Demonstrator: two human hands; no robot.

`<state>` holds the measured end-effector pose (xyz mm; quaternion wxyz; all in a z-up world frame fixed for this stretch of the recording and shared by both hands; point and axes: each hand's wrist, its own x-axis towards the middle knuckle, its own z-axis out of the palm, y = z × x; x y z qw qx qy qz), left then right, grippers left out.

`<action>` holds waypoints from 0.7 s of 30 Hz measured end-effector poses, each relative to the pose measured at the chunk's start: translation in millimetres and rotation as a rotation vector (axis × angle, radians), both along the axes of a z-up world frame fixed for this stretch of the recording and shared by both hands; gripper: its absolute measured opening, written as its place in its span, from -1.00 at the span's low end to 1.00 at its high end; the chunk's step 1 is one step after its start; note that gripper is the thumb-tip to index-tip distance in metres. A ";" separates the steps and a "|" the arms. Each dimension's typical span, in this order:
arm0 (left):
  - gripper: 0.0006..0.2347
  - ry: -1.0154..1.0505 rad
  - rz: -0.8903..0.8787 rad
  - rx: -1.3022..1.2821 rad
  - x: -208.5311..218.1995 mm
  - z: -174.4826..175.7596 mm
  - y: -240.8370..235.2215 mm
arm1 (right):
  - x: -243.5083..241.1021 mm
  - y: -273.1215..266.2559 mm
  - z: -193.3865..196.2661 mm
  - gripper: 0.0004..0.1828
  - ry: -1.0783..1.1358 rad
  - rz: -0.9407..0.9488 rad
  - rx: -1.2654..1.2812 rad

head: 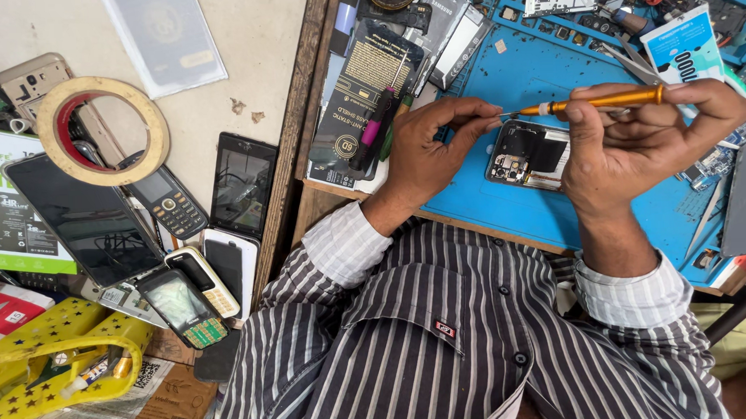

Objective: The person uses a screwdriver to adjust internal components of a disassembled smartphone, then applies a screen protector and cleans the device with a cloth. The person handles the phone, screwdriver, screen protector, and cleaning cloth throughout the task.

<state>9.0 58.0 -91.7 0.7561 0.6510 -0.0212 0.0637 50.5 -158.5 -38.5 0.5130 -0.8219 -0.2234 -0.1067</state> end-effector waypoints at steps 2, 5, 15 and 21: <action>-0.89 0.003 -0.001 0.005 0.5 1.0 0.3 | 1.1 0.6 0.7 -0.41 0.005 -0.010 -0.002; -0.88 0.015 0.013 0.043 0.7 3.8 0.6 | 1.2 2.4 1.9 -0.40 -0.029 0.025 0.006; -0.88 0.017 -0.009 0.132 0.3 10.8 1.5 | -5.1 0.9 -1.0 -0.37 -0.177 0.023 -0.018; -0.71 -0.017 -0.048 0.215 0.7 13.3 0.6 | -10.1 -6.1 -1.5 -0.36 -0.121 0.015 -0.025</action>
